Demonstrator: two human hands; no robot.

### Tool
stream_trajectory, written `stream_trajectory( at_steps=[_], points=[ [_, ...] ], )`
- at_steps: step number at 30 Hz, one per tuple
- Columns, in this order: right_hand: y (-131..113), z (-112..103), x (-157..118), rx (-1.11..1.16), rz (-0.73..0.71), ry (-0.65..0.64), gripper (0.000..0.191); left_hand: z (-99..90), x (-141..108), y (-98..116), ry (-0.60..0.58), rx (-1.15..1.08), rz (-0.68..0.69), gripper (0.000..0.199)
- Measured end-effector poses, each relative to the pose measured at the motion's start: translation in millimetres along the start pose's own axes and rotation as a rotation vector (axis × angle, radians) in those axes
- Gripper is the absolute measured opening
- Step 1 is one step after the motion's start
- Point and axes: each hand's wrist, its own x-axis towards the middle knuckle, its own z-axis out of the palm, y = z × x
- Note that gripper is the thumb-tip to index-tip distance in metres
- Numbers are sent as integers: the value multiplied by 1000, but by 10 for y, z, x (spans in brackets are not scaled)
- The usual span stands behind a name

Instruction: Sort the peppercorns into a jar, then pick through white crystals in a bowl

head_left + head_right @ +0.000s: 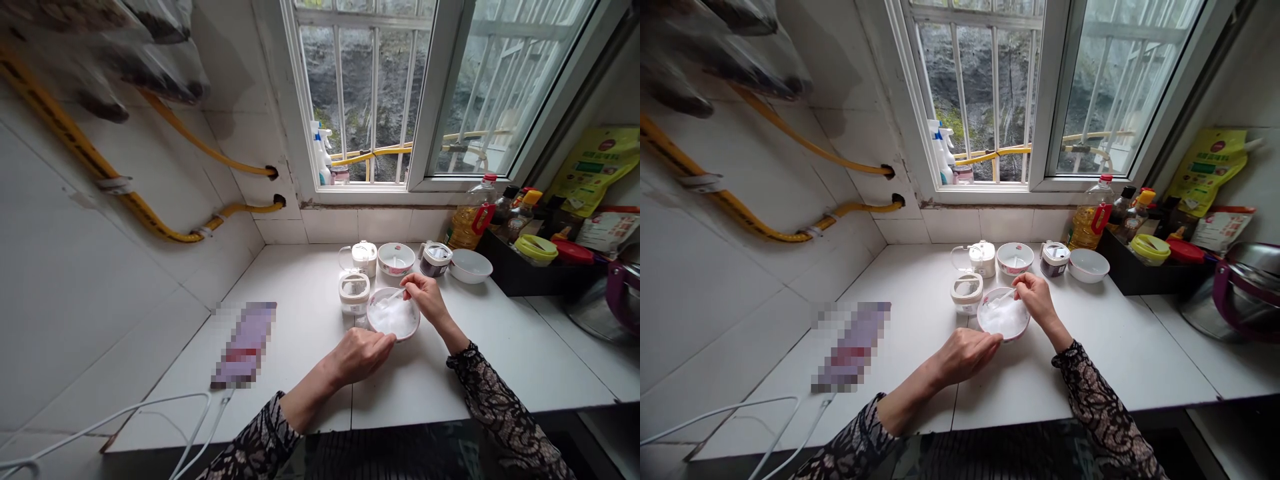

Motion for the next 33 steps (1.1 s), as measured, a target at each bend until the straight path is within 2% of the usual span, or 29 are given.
stream_trajectory(
  at_steps=[10,17,20,22,24,26,28,30,33],
  points=[
    [40,-34,52,105,107,25,13,-7,2,-1,-6,5,2,24],
    [14,-38,66,128,94,21,16,1,12,1,14,11,7,25],
    [-37,66,26,146,-3,34,20,11,7,0,4,16,4,25],
    [-71,158,-19,115,-140,52,20,19,3,-2,-1,20,2,25],
    [-100,240,-67,-28,-338,28,17,29,-2,-3,7,19,0,25],
    [-126,286,-105,-250,-553,-51,14,40,-7,-4,19,14,-2,25],
    [-149,283,-125,-419,-701,-109,18,46,-10,-4,27,10,-4,27],
    [-167,231,-129,-456,-728,-68,19,46,-11,-3,25,13,-6,26],
    [-167,96,-115,-414,-612,96,16,33,-8,-2,21,18,-5,23]
  ],
)
